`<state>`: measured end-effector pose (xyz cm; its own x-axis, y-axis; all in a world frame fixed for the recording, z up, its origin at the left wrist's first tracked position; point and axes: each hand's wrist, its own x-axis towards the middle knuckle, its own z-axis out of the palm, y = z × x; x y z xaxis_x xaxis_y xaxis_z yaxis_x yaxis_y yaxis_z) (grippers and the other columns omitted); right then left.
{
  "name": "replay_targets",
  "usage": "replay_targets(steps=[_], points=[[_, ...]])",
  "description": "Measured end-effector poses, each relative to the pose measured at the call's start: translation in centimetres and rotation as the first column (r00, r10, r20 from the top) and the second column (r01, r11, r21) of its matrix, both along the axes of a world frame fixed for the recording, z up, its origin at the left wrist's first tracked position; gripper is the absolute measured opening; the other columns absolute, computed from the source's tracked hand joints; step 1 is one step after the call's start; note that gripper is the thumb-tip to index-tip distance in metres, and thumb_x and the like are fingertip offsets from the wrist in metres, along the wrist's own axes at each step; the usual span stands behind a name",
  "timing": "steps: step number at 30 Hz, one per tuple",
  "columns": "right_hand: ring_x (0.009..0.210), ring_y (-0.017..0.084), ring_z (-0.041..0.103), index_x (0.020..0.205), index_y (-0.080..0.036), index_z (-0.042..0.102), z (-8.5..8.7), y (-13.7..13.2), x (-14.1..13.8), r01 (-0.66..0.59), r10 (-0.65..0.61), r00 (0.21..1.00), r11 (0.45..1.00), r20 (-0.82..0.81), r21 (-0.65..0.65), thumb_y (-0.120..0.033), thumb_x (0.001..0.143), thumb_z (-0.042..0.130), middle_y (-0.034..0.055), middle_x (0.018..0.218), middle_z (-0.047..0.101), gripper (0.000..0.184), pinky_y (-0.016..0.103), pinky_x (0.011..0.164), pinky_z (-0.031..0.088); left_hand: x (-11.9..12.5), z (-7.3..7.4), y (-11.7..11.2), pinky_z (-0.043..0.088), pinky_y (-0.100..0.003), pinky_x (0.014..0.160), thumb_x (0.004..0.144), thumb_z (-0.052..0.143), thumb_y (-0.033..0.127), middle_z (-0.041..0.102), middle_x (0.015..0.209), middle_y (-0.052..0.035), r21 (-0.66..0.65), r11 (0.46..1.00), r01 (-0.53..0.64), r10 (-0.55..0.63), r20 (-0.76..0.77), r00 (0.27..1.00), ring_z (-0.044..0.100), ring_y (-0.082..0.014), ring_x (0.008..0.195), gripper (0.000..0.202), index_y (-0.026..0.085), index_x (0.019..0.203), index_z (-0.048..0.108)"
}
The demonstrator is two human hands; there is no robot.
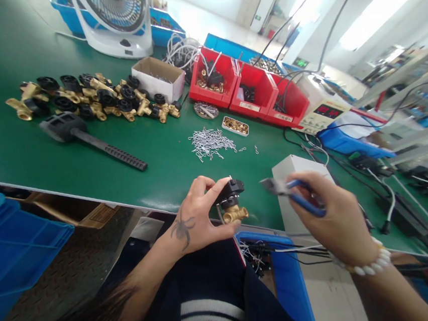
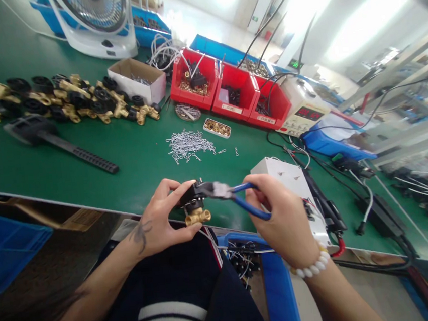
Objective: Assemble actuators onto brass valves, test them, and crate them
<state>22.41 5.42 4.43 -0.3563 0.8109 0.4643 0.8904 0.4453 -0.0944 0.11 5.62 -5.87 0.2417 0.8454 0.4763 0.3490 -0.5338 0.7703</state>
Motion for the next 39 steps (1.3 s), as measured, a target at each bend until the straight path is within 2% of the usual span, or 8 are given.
replay_targets(steps=[2,7,11,15,17,22,25,39], points=[[0.056,0.013,0.056,0.094,-0.019,0.058,0.0,-0.2,-0.1,0.053,-0.049,0.996,0.997,-0.072,0.053,-0.02,0.088,0.052,0.0003,0.072,0.062,0.009,0.024,0.054,0.041,0.0,0.0,0.0,0.054,-0.041,0.091,0.074,0.074,0.036,0.05,0.11,-0.009,0.002,1.0,-0.009,0.009,0.011,1.0,0.053,-0.0237,0.102,0.071,0.017,0.139,0.051],[0.054,0.015,0.057,0.088,-0.019,0.061,-0.4,-0.2,0.0,-0.014,0.082,0.961,0.968,0.263,-0.251,-0.009,0.082,0.045,0.0029,0.073,0.065,0.019,0.025,0.049,0.036,0.1,0.0,0.0,0.054,-0.041,0.092,0.075,0.073,0.036,0.05,0.111,-0.0094,0.011,1.0,-0.013,0.013,-0.007,1.0,0.054,-0.0237,0.103,0.071,0.015,0.139,0.051],[0.059,0.016,0.059,0.096,-0.018,0.061,-0.6,-0.2,0.0,0.062,-0.059,0.997,0.996,0.046,-0.06,-0.017,0.087,0.049,0.0034,0.074,0.064,0.015,0.026,0.057,0.043,-0.1,0.1,-0.1,0.055,-0.041,0.092,0.075,0.074,0.036,0.05,0.113,-0.0098,0.009,1.0,0.003,-0.003,0.003,1.0,0.054,-0.0241,0.105,0.071,0.016,0.139,0.05],[0.059,0.017,0.06,0.09,-0.018,0.062,-1.5,0.0,0.0,0.026,0.006,0.991,0.971,0.135,-0.236,-0.014,0.084,0.048,0.0044,0.074,0.066,0.016,0.027,0.053,0.041,-0.1,0.3,-0.2,0.055,-0.044,0.094,0.075,0.074,0.035,0.05,0.115,-0.0095,-0.036,0.999,0.006,-0.006,-0.008,1.0,0.055,-0.0248,0.107,0.073,0.018,0.141,0.047],[0.064,0.017,0.061,0.097,-0.018,0.063,-1.5,0.1,-0.2,0.005,-0.006,1.0,0.943,-0.002,-0.333,-0.023,0.089,0.052,0.0049,0.08,0.067,0.014,0.026,0.056,0.045,0.0,0.4,-0.3,0.055,-0.045,0.096,0.075,0.075,0.033,0.05,0.119,-0.0097,-0.079,0.997,0.013,-0.011,0.02,1.0,0.055,-0.0257,0.111,0.075,0.02,0.141,0.043],[0.068,0.014,0.059,0.138,-0.021,0.053,-1.4,0.4,-0.9,-0.292,0.107,0.942,0.731,-0.319,-0.617,-0.038,0.091,0.063,0.0055,0.102,0.068,0.051,0.026,0.061,0.051,0.4,0.4,-0.9,0.055,-0.048,0.097,0.072,0.079,0.026,0.053,0.119,-0.0099,-0.102,0.995,-0.025,0.04,0.155,0.987,0.056,-0.027,0.114,0.048,0.021,0.11,0.05],[0.071,0.015,0.058,0.141,-0.021,0.052,-2.3,1.0,-1.1,-0.391,0.193,0.915,0.64,-0.354,-0.661,-0.038,0.091,0.064,0.0073,0.109,0.067,0.054,0.03,0.068,0.054,0.5,0.5,-1.1,0.055,-0.049,0.096,0.072,0.079,0.024,0.055,0.119,-0.0108,-0.109,0.994,-0.026,0.046,0.186,0.981,0.057,-0.0273,0.116,0.038,0.02,0.1,0.052],[0.062,0.013,0.051,0.122,-0.019,0.065,-2.0,1.2,-1.1,-0.41,0.281,0.909,0.74,-0.309,-0.533,-0.028,0.091,0.063,-0.0002,0.076,0.056,0.032,0.026,0.058,0.046,0.8,0.8,-1.3,0.053,-0.048,0.094,0.069,0.08,0.016,0.058,0.119,-0.012,-0.113,0.992,-0.058,0.079,0.196,0.977,0.058,-0.0272,0.114,0.035,0.019,0.094,0.056]])
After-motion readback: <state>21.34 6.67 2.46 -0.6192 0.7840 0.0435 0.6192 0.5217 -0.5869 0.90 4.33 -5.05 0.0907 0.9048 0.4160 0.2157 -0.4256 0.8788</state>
